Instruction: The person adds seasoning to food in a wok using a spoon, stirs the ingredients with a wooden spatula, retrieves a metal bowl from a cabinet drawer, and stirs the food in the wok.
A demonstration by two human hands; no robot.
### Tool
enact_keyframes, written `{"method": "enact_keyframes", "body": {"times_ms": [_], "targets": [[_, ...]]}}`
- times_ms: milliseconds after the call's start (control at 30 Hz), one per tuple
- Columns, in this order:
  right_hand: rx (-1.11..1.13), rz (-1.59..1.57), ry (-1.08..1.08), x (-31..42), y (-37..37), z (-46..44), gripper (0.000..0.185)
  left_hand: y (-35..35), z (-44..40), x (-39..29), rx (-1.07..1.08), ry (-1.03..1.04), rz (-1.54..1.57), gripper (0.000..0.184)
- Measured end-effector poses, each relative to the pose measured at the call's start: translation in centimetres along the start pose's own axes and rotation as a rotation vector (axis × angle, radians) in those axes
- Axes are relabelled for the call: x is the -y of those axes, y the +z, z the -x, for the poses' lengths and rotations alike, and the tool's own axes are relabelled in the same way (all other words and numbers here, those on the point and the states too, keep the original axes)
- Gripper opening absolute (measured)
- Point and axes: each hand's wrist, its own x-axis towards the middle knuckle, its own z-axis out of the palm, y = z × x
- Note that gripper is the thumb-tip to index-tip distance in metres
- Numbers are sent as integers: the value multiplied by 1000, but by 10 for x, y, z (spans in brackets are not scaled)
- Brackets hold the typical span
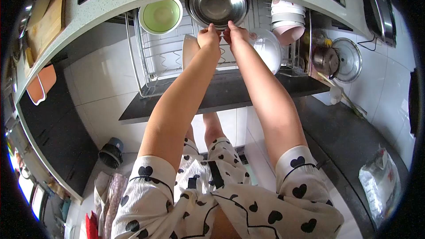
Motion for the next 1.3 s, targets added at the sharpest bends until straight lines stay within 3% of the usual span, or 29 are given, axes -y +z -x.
{"method": "enact_keyframes", "body": {"times_ms": [400, 767, 1000, 1200, 1300], "targets": [[120, -64, -61, -4, -9, 0, 18, 1, 8, 1, 51, 89, 93, 15], [85, -113, -133, 1, -6, 10, 20, -2, 19, -5, 28, 168, 46, 14], [143, -30, -159, 1, -12, 10, 10, -7, 29, -11, 13, 179, -33, 28], [185, -82, -29, 2, -23, 23, 6, -16, 33, -15, 170, 153, -86, 40], [131, 2, -30, 4, -39, 40, 6, -20, 46, -14, 184, 95, -171, 26]]}}
